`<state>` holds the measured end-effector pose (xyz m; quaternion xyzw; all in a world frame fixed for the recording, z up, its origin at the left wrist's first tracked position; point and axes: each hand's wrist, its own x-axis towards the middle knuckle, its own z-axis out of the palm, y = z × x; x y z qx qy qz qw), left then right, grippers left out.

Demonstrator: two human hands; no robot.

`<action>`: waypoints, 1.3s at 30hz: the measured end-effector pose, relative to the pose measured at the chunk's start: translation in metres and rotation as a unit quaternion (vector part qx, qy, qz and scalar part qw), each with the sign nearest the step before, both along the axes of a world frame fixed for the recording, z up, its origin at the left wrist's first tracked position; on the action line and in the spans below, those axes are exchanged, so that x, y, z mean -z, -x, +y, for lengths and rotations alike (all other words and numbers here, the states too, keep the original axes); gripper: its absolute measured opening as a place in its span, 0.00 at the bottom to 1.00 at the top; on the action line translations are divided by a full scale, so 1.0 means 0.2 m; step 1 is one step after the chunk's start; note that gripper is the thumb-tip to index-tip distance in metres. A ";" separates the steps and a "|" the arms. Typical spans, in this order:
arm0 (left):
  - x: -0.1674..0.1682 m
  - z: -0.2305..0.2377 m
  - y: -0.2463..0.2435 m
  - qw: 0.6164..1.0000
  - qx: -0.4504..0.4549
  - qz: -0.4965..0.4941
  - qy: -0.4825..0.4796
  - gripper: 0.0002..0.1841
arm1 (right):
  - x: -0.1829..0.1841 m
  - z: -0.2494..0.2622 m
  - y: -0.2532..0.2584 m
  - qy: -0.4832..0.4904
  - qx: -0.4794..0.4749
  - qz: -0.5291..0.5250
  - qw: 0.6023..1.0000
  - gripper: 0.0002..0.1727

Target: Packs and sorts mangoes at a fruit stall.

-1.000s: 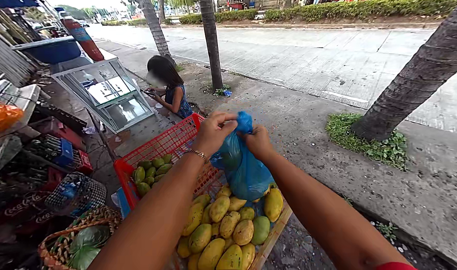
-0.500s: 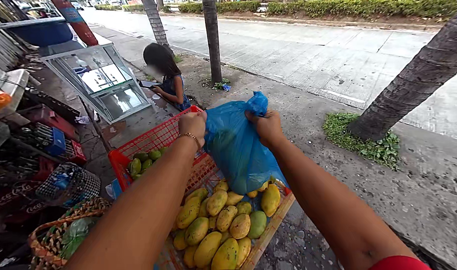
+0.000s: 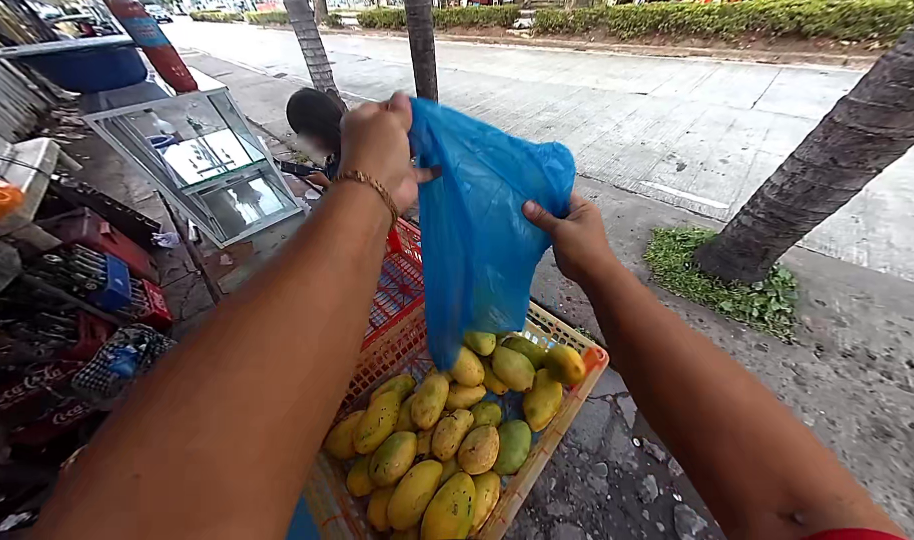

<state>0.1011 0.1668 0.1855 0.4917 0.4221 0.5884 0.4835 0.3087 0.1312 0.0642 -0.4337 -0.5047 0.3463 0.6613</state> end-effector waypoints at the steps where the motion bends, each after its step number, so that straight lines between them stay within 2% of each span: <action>1: -0.06 -0.02 0.01 1.000 0.010 0.014 0.004 0.20 | -0.03 0.00 0.01 -0.007 -0.001 -0.001 1.000 0.15; 4: -0.14 -0.09 0.06 0.998 0.004 0.067 0.020 0.21 | -0.12 0.00 0.02 -0.033 0.004 -0.003 0.999 0.12; 7: -0.16 -0.16 0.15 0.997 -0.030 0.067 0.008 0.17 | -0.19 -0.02 0.05 -0.057 -0.015 -0.008 0.998 0.10; 10: -0.15 -0.25 0.23 0.997 -0.036 0.049 -0.044 0.09 | -0.24 -0.02 0.14 -0.091 -0.008 -0.007 0.996 0.07; 12: -0.14 -0.31 0.28 0.994 -0.033 0.048 -0.090 0.08 | -0.28 -0.02 0.22 -0.136 0.012 0.015 0.991 0.04; 16: -0.23 -0.43 0.42 0.989 -0.026 -0.015 -0.144 0.13 | -0.56 -0.04 0.32 -0.258 0.030 -0.015 0.966 0.06; 17: -0.25 -0.46 0.48 0.988 -0.006 -0.031 -0.151 0.16 | -0.65 -0.05 0.35 -0.278 0.004 -0.029 0.960 0.07; 19: -0.26 -0.53 0.60 0.984 0.083 -0.027 -0.158 0.23 | -0.77 -0.11 0.46 -0.277 -0.106 -0.050 0.954 0.07; 20: -0.19 -0.51 0.67 0.973 0.144 -0.015 -0.181 0.26 | -0.80 -0.15 0.53 -0.254 -0.173 -0.068 0.949 0.08; 21: -0.06 -0.42 0.76 0.942 0.227 -0.027 -0.246 0.29 | -0.80 -0.19 0.61 -0.229 -0.236 -0.105 0.939 0.14; 22: 0.11 -0.23 0.85 0.857 0.357 -0.044 -0.369 0.37 | -0.78 -0.22 0.69 -0.216 -0.285 -0.151 0.921 0.23; 23: 0.20 -0.17 0.90 0.811 0.421 -0.047 -0.405 0.43 | -0.75 -0.24 0.78 -0.214 -0.310 -0.212 0.902 0.34; 24: 0.22 -0.33 0.92 0.866 0.372 -0.058 -0.329 0.43 | -0.71 -0.27 0.85 -0.225 -0.304 -0.279 0.883 0.43; 25: 0.13 -0.61 0.88 0.962 0.212 -0.052 -0.165 0.37 | -0.66 -0.28 0.93 -0.239 -0.283 -0.326 0.870 0.49; 26: 0.05 -0.77 0.85 0.993 0.097 -0.021 -0.059 0.29 | -0.61 -0.28 1.00 -0.252 -0.266 -0.347 0.863 0.52; 27: 0.03 -0.86 0.86 0.999 0.042 0.008 -0.005 0.23 | -0.54 -0.28 1.06 -0.258 -0.264 -0.344 0.863 0.54; 29: 0.04 -0.94 0.97 0.999 0.012 0.050 0.004 0.23 | -0.42 -0.28 1.17 -0.230 -0.335 -0.300 0.863 0.56; 31: 0.06 -1.01 1.11 0.997 -0.025 0.068 -0.034 0.24 | -0.32 -0.30 1.25 -0.178 -0.483 -0.233 0.825 0.59; 32: 0.06 -1.04 1.20 0.995 -0.051 0.062 -0.061 0.23 | -0.29 -0.32 1.29 -0.154 -0.540 -0.230 0.795 0.65; 33: 0.06 -1.07 1.29 0.992 -0.072 0.044 -0.090 0.21 | -0.27 -0.36 1.34 -0.132 -0.562 -0.256 0.776 0.72; 34: 0.06 -1.09 1.38 0.989 -0.084 0.016 -0.121 0.21 | -0.25 -0.41 1.41 -0.122 -0.546 -0.306 0.770 0.75; 35: 0.07 -1.12 1.47 0.985 -0.084 -0.018 -0.152 0.20 | -0.22 -0.46 1.48 -0.119 -0.509 -0.355 0.775 0.68; 37: 0.09 -1.19 1.62 0.973 -0.053 -0.076 -0.212 0.21 | -0.11 -0.52 1.66 -0.148 -0.422 -0.393 0.803 0.35; 38: 0.12 -1.22 1.70 0.967 -0.030 -0.075 -0.241 0.22 | -0.07 -0.53 1.75 -0.155 -0.399 -0.380 0.820 0.17; 39: 0.15 -1.25 1.78 0.961 -0.015 -0.054 -0.270 0.22 | -0.05 -0.53 1.84 -0.138 -0.390 -0.342 0.844 0.05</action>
